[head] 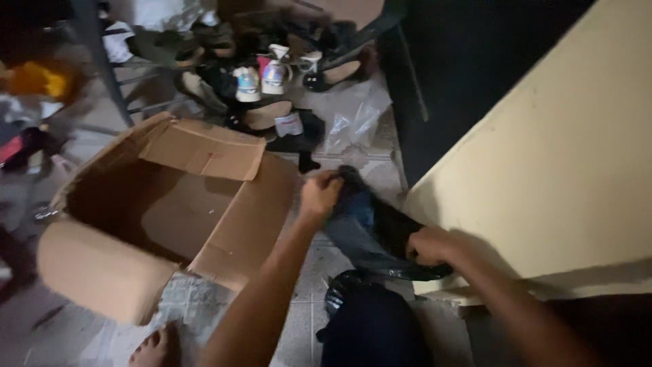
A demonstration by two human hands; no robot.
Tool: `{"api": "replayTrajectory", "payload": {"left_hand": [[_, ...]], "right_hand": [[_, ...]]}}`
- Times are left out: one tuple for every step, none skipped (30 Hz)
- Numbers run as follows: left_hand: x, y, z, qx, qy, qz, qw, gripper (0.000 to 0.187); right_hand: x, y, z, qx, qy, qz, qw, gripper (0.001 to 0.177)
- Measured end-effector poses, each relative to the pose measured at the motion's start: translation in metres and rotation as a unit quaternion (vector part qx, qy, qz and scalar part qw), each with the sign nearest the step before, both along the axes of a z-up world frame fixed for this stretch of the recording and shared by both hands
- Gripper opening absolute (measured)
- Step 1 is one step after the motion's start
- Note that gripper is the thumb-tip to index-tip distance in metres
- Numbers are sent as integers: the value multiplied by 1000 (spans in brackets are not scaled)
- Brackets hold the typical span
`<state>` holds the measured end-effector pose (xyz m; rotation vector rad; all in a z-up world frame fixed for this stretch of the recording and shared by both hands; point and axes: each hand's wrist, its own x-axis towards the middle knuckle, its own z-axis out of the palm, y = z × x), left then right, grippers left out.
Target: The person picks up several pairs of shoes, pieces of plastic, and metal rods from the floor and places them into a white plastic bag and cardboard boxes.
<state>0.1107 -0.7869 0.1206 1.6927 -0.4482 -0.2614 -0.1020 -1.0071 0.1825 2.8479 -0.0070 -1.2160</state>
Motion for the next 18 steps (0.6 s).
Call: {"api": "replayTrajectory", "payload": {"left_hand": [[-1, 5, -1, 1, -1, 7, 1000, 31], [-2, 11, -3, 12, -18, 2, 1000, 36], [0, 19, -3, 22, -35, -4, 999, 43], [4, 41, -6, 23, -36, 3, 999, 43], [7, 61, -10, 94, -60, 44, 993, 41], [10, 81, -15, 165, -82, 85, 979, 40], [13, 112, -23, 167, -80, 91, 978, 40], [16, 145, -32, 421, -169, 164, 876, 42], [18, 176, -40, 640, -243, 220, 695, 46], [23, 194, -69, 643, -238, 224, 693, 46], [29, 216, -98, 610, -236, 256, 712, 48], [34, 239, -127, 576, -234, 288, 728, 50], [24, 249, -105, 577, -232, 291, 727, 50], [13, 257, -84, 578, -91, 199, 786, 39], [0, 261, -64, 557, 51, 96, 823, 34], [-11, 269, -62, 556, 54, 95, 824, 34], [-22, 276, -60, 556, 13, 95, 826, 30], [-33, 283, -57, 554, -29, 95, 826, 27]], "right_hand": [[6, 3, -2, 1, -1, 7, 1000, 40], [11, 6, -4, 15, -13, -6, 1000, 37], [20, 12, -5, 30, -25, -19, 999, 36], [31, 19, 0, 31, -26, -12, 999, 36], [41, 24, 4, 92, -89, -43, 991, 28], [51, 29, 6, 152, -150, -75, 974, 28], [62, 43, 12, 155, -148, -69, 974, 28], [73, 56, 17, 154, -207, -99, 961, 27], [84, 69, 23, 153, -266, -128, 943, 26], [90, 88, 33, 157, -264, -122, 944, 26], [97, 108, 43, 162, -326, -110, 925, 27], [104, 129, 54, 168, -387, -99, 901, 29], [112, 144, 54, 170, -386, -95, 902, 29], [120, 159, 55, 198, -361, -110, 904, 31], [124, 170, 57, 223, -334, -128, 907, 34], [126, 174, 42, 222, -331, -127, 908, 34], [129, 179, 27, 263, -322, -100, 904, 36], [131, 184, 13, 305, -311, -72, 897, 38]]}}
